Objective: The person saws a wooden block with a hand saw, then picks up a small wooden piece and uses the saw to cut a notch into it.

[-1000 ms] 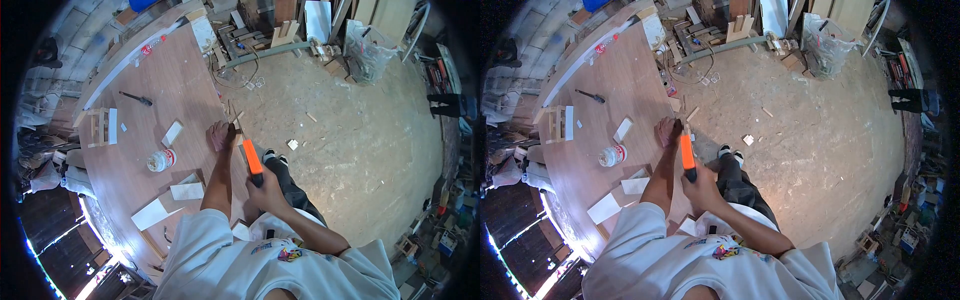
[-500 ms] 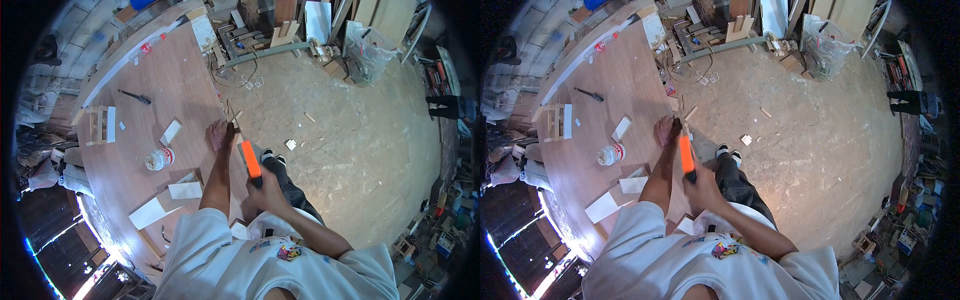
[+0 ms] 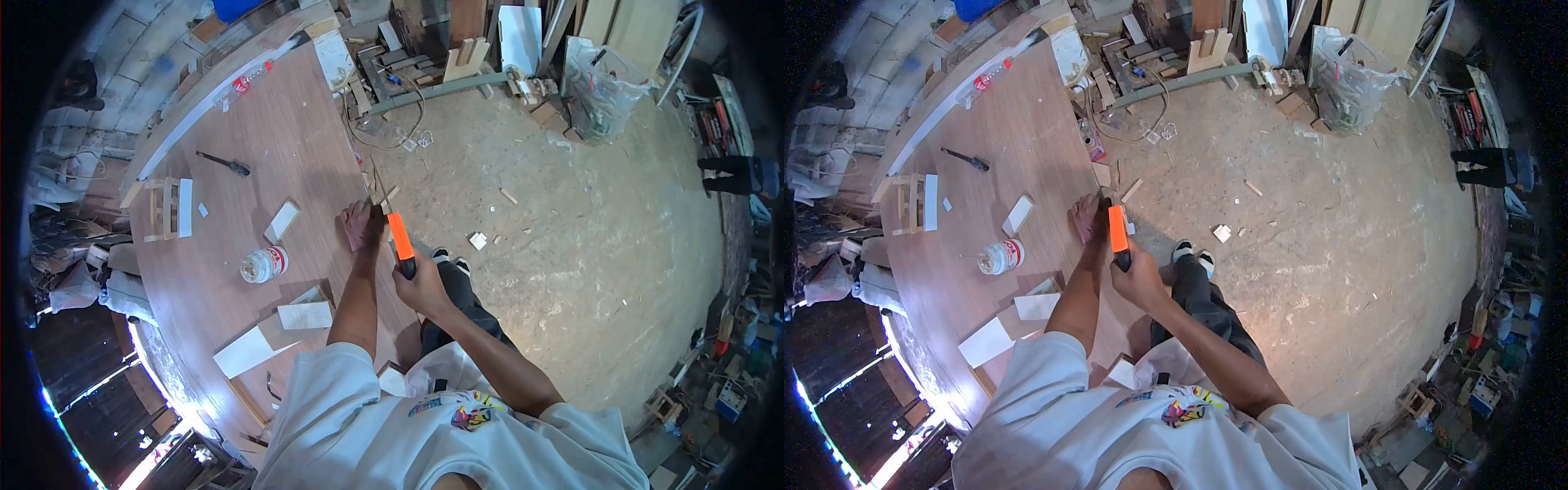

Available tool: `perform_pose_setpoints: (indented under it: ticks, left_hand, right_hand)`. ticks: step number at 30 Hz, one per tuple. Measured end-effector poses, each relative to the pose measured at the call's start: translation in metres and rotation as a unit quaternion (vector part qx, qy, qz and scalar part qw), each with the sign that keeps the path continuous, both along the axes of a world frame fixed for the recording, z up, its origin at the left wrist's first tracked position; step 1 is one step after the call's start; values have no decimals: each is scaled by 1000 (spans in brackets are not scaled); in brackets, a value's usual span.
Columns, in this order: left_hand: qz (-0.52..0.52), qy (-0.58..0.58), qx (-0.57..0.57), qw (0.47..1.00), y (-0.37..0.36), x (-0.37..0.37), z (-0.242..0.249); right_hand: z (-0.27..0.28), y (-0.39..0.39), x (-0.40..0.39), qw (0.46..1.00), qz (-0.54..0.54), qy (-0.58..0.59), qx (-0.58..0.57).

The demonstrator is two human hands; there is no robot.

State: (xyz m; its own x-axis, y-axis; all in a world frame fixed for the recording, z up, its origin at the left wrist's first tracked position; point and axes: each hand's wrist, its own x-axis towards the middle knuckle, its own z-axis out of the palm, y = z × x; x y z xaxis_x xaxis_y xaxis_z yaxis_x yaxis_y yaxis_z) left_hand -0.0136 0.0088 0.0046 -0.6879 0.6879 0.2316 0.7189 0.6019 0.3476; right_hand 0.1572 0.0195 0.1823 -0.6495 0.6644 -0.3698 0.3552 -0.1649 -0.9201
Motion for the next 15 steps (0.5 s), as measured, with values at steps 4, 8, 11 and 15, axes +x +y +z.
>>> perform_pose_setpoints:
  ticks: [4, 8, 11, 15]
  left_hand:
    - [-11, 4, -10, 1000, -6, 0, -3]
    - [2, 47, 51, 998, -2, 3, -1]
    - [9, -13, -12, 1000, -1, 5, 18]
    - [12, -41, -71, 997, -8, 1, 3]
  right_hand:
    - [53, -23, 27, 996, -37, 61, 49]
    - [26, -21, 34, 998, -32, 37, 26]
    - [-7, -1, 5, 999, 41, -4, 4]
    - [65, -28, 30, 1000, 2, 10, -20]
